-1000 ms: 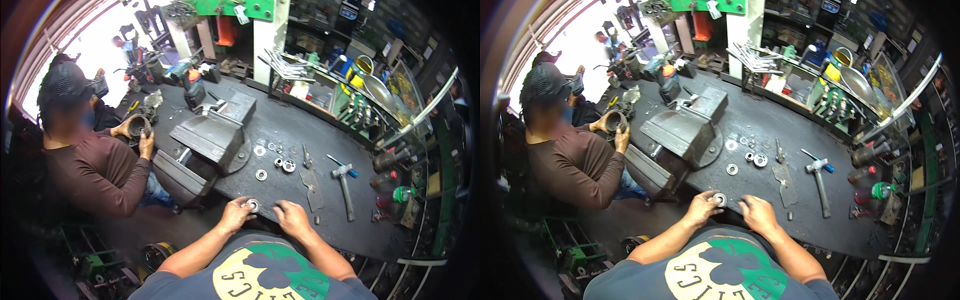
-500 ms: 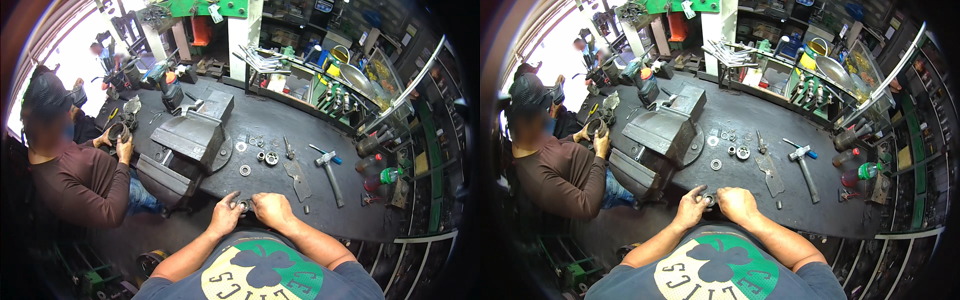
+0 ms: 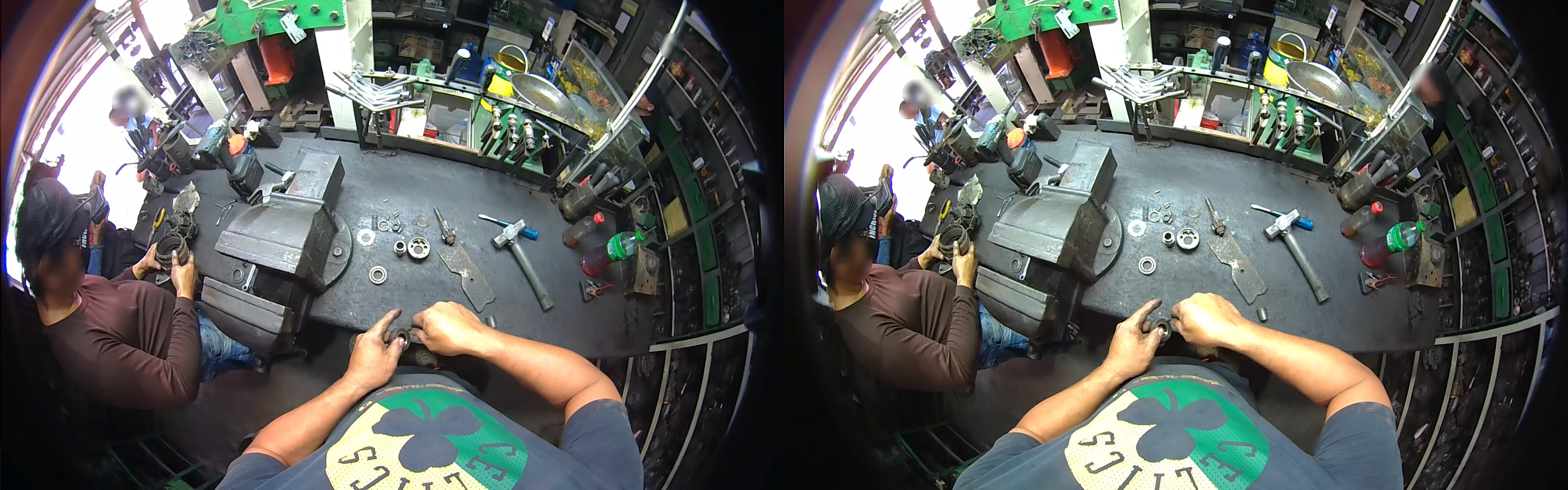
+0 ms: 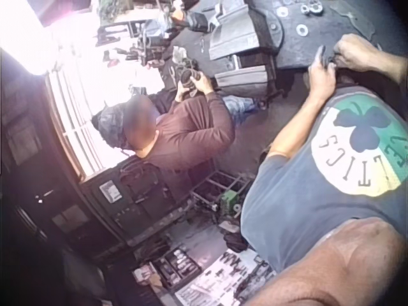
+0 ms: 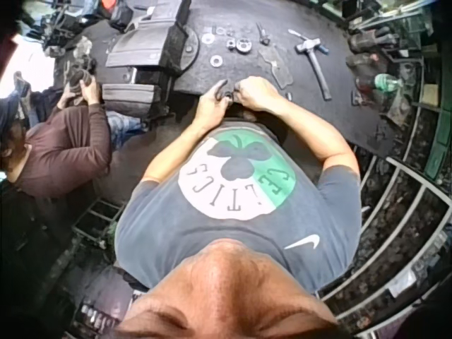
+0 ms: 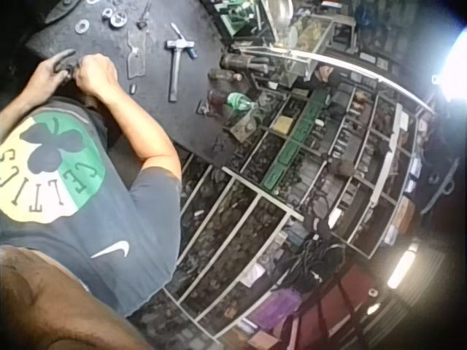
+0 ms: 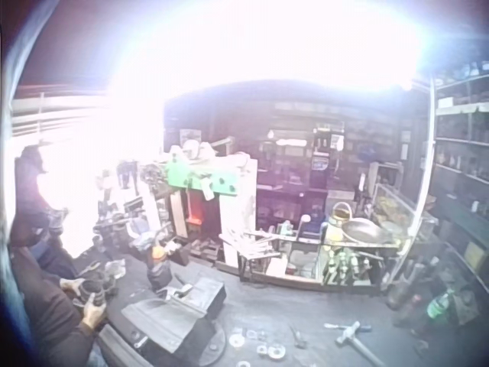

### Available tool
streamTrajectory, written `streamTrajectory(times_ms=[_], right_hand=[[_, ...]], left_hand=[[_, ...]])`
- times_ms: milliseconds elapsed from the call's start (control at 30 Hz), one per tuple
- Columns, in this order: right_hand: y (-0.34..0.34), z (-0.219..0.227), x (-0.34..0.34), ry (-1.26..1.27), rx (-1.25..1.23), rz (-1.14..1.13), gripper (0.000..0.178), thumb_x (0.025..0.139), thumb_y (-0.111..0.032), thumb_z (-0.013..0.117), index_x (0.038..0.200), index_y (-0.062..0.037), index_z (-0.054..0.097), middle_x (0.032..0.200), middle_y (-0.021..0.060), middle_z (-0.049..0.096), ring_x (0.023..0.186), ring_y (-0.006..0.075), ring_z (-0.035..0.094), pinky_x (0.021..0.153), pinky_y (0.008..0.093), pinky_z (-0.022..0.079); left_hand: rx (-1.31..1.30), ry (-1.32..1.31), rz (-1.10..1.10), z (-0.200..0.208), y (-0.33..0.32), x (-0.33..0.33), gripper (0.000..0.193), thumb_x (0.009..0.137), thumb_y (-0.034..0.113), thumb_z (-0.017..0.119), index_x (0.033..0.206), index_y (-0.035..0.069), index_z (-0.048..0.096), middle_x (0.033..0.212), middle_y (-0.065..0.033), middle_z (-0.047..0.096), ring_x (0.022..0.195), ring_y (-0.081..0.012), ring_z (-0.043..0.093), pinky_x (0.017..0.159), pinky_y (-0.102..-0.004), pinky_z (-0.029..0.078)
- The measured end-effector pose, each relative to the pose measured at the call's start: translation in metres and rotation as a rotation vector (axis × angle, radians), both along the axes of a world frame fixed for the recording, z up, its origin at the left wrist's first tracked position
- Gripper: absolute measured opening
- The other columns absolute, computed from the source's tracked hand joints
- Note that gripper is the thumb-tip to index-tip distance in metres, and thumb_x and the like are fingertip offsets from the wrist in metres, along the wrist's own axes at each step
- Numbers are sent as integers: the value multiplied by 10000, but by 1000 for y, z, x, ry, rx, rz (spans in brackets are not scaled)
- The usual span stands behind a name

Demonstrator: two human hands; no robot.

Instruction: The person handles small mechanical parts on a workbench, picking up and placing bearings and washers. They use a hammer and punch to adjust components, then move to a metal sink area to place parts into a tray.

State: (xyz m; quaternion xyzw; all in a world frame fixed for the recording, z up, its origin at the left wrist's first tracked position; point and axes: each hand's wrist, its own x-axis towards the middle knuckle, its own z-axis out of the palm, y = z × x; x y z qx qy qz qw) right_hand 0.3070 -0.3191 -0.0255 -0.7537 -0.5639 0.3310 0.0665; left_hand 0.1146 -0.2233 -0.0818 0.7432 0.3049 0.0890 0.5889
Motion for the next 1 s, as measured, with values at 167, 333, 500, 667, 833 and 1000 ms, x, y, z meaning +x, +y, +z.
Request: streamTrajectory(times_ms=[167,333,500,667,833,1000], right_hand=[[-8,4,11,-5,-6,109,223,956,-258,670,1015,-86,797,954,245,780,942,463,764,840,576,611],[-14,5,5,-29,4,93,233,971,-275,666,997,-80,790,939,231,782,939,450,767,843,579,607],[-13,-6,33,317,-26,199,270,997,-304,706,1021,-40,764,912,241,753,942,453,738,835,572,554],[-16,7,25,199,108,47,258,1004,-267,688,1002,-12,728,909,253,744,949,475,730,856,582,557],[-21,-3,6,110,363,-119,217,1020,-202,634,1002,9,679,971,283,744,971,493,726,849,576,587],[-27,11,-9,13,334,-161,208,1030,-203,619,983,-8,673,1000,239,752,930,464,740,799,565,605]], left_hand=[[20,-5,-116,13,0,0,635,976,55,680,1590,52,520,729,-109,666,666,-198,640,740,-381,555],[28,76,-162,21,3,5,663,970,40,672,1611,79,506,703,-88,616,635,-179,579,719,-352,541],[-64,-30,-213,14,5,6,681,982,28,678,1632,68,476,728,-69,632,666,-122,573,712,-320,533],[-197,15,-152,32,18,14,712,1011,32,678,1656,-33,385,780,25,619,726,-54,546,691,-255,498],[-289,-59,61,34,12,21,649,1029,45,662,1615,-84,415,803,21,632,735,-51,538,691,-243,493],[-244,-130,78,28,13,15,578,1016,41,650,1560,-84,496,782,-6,649,723,-67,553,716,-258,522]])
